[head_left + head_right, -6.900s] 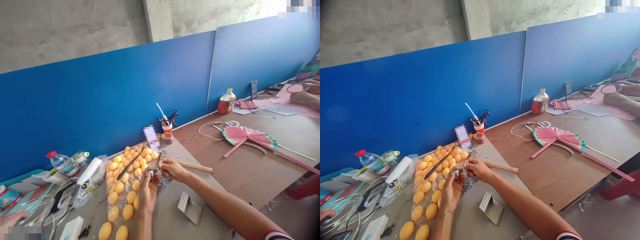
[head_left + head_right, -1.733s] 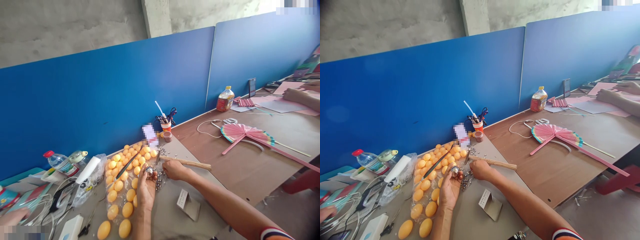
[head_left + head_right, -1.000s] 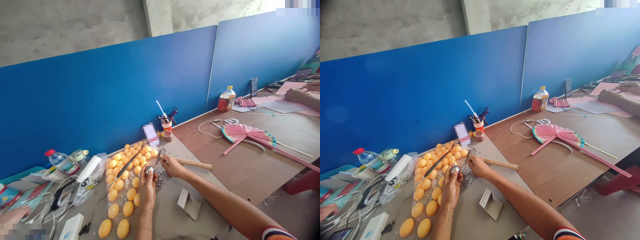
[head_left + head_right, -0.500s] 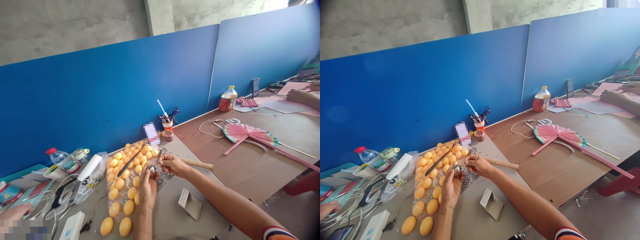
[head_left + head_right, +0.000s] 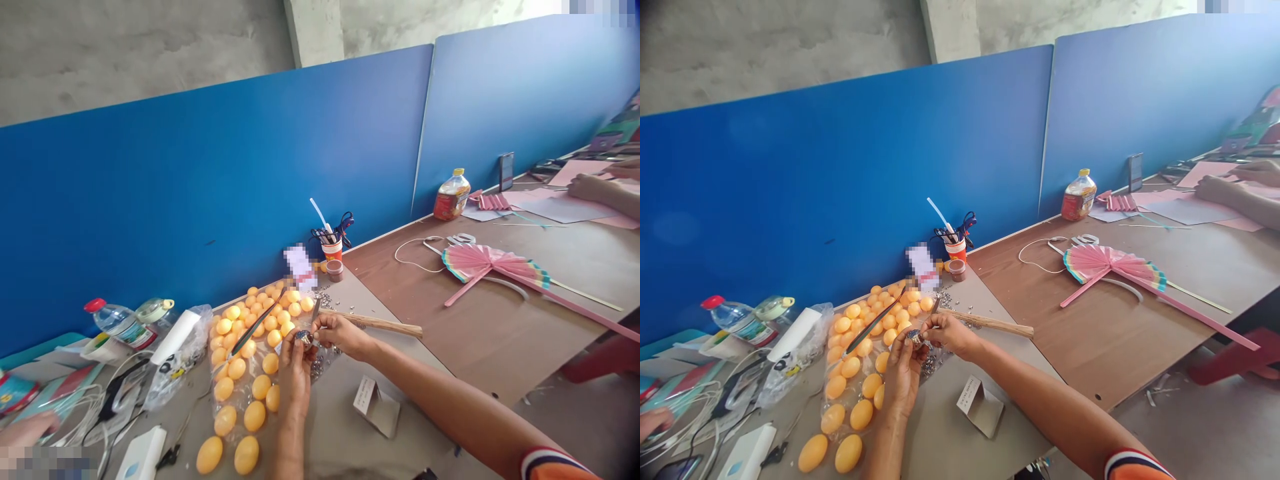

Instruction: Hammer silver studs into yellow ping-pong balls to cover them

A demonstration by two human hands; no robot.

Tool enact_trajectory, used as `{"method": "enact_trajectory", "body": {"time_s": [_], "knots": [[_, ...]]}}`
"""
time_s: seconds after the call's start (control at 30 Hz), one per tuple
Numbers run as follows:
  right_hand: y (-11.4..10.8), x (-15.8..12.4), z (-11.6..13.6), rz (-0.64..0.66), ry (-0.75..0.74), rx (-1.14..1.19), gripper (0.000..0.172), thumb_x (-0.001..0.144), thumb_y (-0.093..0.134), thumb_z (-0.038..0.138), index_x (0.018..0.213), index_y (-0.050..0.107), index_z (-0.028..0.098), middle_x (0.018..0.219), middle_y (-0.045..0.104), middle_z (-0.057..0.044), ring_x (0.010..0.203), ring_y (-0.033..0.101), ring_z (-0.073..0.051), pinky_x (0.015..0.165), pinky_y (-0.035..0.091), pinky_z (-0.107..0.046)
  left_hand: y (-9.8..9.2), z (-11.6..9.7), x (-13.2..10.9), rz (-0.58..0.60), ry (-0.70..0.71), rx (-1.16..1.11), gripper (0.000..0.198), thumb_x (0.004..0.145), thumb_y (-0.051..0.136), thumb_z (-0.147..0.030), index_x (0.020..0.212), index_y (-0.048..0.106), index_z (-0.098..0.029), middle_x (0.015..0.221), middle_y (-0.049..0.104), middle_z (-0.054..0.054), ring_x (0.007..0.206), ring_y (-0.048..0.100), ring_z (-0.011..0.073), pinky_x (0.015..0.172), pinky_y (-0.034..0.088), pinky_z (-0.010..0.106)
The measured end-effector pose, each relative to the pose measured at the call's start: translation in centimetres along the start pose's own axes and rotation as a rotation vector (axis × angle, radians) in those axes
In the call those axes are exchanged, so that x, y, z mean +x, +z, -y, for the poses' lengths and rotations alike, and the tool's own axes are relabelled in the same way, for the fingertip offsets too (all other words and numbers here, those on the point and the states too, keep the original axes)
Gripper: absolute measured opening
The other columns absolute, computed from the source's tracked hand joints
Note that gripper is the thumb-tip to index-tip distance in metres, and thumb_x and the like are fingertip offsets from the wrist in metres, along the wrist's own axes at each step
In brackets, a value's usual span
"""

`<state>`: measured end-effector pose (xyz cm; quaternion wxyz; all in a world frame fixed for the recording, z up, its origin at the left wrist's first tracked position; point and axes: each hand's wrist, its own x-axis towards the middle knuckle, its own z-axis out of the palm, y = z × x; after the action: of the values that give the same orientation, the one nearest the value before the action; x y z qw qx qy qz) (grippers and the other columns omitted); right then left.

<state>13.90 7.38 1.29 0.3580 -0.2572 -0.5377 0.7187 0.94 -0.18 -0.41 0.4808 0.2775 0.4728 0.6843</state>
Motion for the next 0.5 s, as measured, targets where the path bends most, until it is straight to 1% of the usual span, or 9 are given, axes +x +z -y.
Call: {"method": "enact_trajectory", "body": {"time_s": [0.1,0.2,0.37,0.5], "knots": [[0.10,0.04,-0.23,-0.017,0.004,-0.070,0.020,0.066,0.074,0.030,0.073,0.062,0.016,0.056,0.052,0.006,0.054,0.040,-0.008,0.055,0.030,-0.023,0.03,0.14,-0.01,0.002,0.043,0.079,0.043,0.078,0.071,-0.052,0.109,0.063,-0.023,0.095,0.067,0.005,0.075,0.064,0.0166,0.074,0.055,0.034],[0.21,0.11,-0.41,-0.027,0.009,-0.108,0.016,0.067,0.072,0.027,0.073,0.062,0.016,0.055,0.052,0.006,0.055,0.042,-0.009,0.056,0.032,-0.023,0.15,0.17,-0.05,-0.007,0.067,0.109,0.049,0.077,0.071,-0.054,0.112,0.063,-0.021,0.097,0.069,0.006,0.078,0.066,0.0183,0.075,0.055,0.034],[0.34,0.07,-0.26,-0.027,0.024,-0.102,0.013,0.067,0.071,0.024,0.072,0.062,0.016,0.055,0.054,0.005,0.055,0.045,-0.009,0.056,0.034,-0.023,-0.12,0.33,0.07,-0.009,0.082,0.167,0.049,0.077,0.072,-0.054,0.113,0.065,-0.022,0.101,0.071,0.007,0.079,0.067,0.0197,0.072,0.057,0.034],[0.34,-0.05,-0.05,-0.024,0.051,-0.059,0.014,0.065,0.073,0.025,0.071,0.063,0.016,0.054,0.056,0.005,0.054,0.047,-0.009,0.056,0.035,-0.022,-0.65,0.67,0.28,-0.032,0.112,0.221,0.049,0.077,0.073,-0.053,0.115,0.067,-0.022,0.104,0.072,0.010,0.081,0.069,0.0227,0.073,0.057,0.036]]}}
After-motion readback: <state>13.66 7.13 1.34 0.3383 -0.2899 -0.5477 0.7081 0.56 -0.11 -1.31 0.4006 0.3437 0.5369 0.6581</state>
